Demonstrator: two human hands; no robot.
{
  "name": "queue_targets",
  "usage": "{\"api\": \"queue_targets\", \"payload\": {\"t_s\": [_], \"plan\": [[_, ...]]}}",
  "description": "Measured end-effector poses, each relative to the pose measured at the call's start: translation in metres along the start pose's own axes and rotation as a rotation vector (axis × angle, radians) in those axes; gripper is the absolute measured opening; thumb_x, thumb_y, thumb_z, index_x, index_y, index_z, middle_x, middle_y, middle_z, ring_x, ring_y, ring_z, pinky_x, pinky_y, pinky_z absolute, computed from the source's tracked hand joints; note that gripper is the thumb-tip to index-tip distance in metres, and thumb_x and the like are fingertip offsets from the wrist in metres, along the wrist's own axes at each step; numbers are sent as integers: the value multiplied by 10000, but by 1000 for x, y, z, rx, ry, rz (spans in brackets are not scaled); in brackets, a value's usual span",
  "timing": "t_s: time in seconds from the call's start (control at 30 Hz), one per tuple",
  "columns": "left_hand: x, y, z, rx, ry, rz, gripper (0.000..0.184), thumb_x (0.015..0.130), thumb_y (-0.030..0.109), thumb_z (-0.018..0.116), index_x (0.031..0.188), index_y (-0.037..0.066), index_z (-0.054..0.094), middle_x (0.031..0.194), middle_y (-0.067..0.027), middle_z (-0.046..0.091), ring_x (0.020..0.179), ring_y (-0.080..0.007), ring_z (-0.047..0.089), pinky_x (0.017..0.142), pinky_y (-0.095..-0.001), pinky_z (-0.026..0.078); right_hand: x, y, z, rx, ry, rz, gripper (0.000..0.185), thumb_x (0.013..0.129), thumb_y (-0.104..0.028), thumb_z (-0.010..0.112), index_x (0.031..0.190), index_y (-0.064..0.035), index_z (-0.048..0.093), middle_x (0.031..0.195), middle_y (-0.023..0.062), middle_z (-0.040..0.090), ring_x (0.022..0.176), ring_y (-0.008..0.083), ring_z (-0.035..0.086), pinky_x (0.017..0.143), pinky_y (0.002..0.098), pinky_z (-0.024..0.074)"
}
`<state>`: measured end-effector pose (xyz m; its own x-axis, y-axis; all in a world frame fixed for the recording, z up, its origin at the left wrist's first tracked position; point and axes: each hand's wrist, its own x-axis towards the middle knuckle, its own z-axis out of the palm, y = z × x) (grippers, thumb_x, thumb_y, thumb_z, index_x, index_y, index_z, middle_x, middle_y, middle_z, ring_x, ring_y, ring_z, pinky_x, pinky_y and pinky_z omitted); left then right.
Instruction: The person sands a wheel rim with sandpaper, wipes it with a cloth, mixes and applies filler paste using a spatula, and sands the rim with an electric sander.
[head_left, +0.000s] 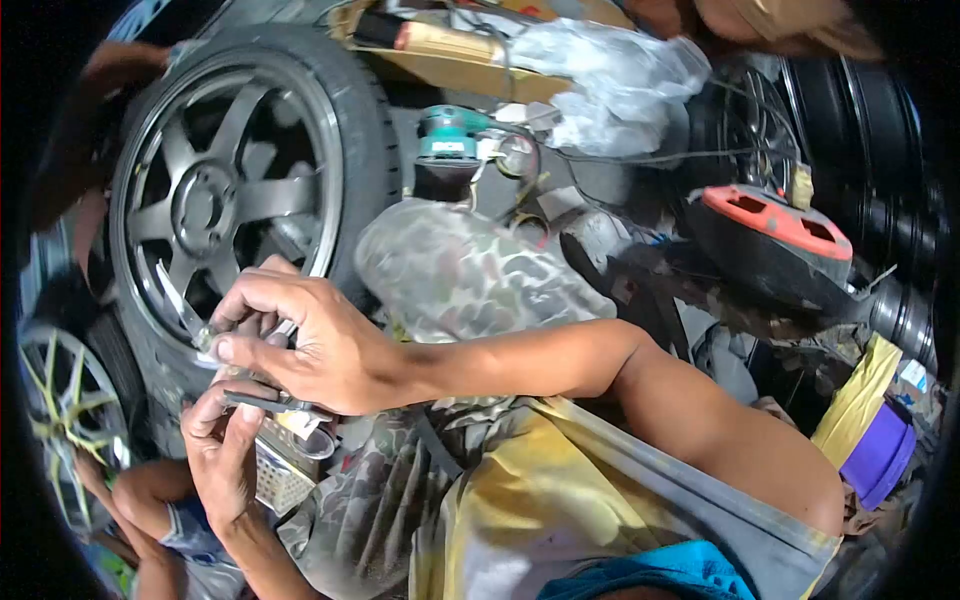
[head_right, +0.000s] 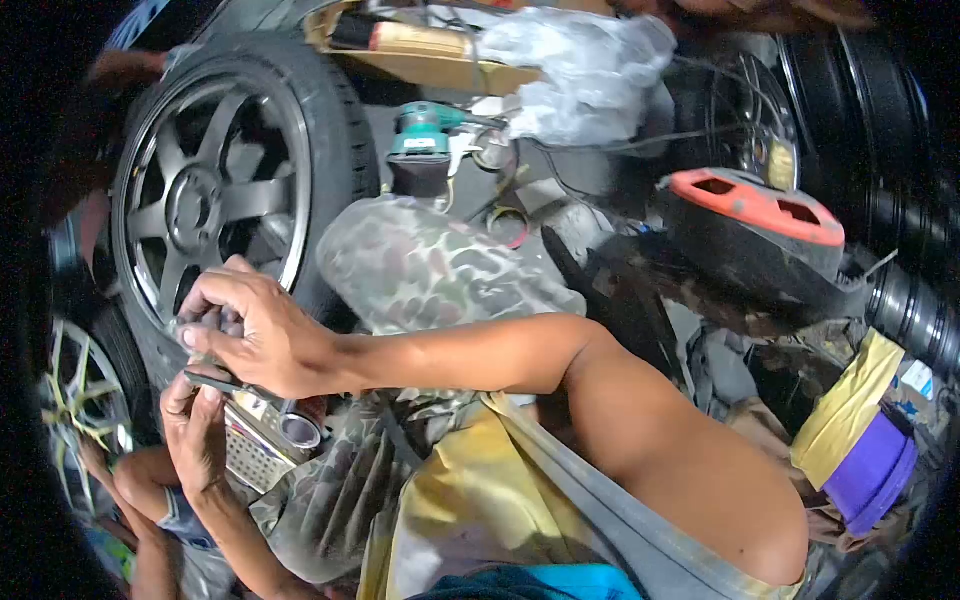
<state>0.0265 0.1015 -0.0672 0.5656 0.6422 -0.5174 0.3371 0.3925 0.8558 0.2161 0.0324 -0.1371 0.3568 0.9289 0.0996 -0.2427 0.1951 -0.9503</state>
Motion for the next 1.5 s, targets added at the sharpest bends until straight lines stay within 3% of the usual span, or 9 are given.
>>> {"api": "queue_targets", "payload": {"t_s": [0.4,0.77,0.93,1.0,1.07,1.2,1.27,1.33,1.5], "plan": [[27,42,43,433,-85,38,239,956,150,671,1008,-82,697,1131,-201,696,997,-242,654,937,-364,489,-41,12,-67,-229,177,-16,186,956,-161,686,911,19,671,883,157,650,810,351,649,725,427,496],[-43,-7,-6,206,150,-1,259,992,146,650,1068,-98,695,1120,-172,710,996,-218,681,928,-340,513,-38,-3,-72,-292,-176,-5,293,921,-292,733,1013,-15,765,928,150,713,842,308,707,767,434,544],[-23,22,79,489,-307,47,179,933,71,724,1041,-71,742,1055,-123,739,928,-137,662,828,-295,524,-77,-16,-47,-42,-185,-71,378,1049,-362,625,1119,-15,757,974,105,705,849,210,686,797,353,540],[-12,23,103,474,-418,52,204,928,82,744,1075,-60,743,1071,-98,744,924,-123,660,831,-285,523,-92,-47,-73,-10,-146,345,324,1076,-270,588,1137,17,725,1078,113,733,975,171,661,898,337,518],[-3,5,113,325,-482,224,230,947,111,738,1106,-56,740,1138,-68,734,899,-134,657,828,-291,534,-99,-73,-109,-9,-51,275,382,1127,-298,463,1167,5,692,975,108,751,963,187,706,886,316,533],[0,-1,91,189,-444,136,212,983,129,709,1101,-45,745,1130,-41,715,864,-62,631,829,-242,518,-143,-65,-220,-912,160,510,334,1056,-339,611,1095,-12,673,893,35,669,819,141,613,752,302,499],[1,-7,72,208,-332,273,211,984,163,717,1089,-15,759,1000,-33,731,846,-69,637,821,-243,514,-210,-14,-282,-1444,80,438,457,952,-369,734,1133,43,651,921,188,680,860,209,641,821,389,529],[0,-7,59,153,-242,278,222,983,191,721,1081,-3,766,937,-24,734,868,-85,650,861,-252,507,-264,26,-318,-1429,139,699,474,804,-199,856,1171,31,661,1026,262,706,939,412,685,846,471,540],[0,2,32,172,-105,338,274,981,273,722,1045,9,760,910,-9,706,892,-88,640,886,-265,490,-318,53,-331,-1673,105,511,398,820,-228,816,1129,-23,669,1003,223,708,995,427,672,849,516,532]]}}
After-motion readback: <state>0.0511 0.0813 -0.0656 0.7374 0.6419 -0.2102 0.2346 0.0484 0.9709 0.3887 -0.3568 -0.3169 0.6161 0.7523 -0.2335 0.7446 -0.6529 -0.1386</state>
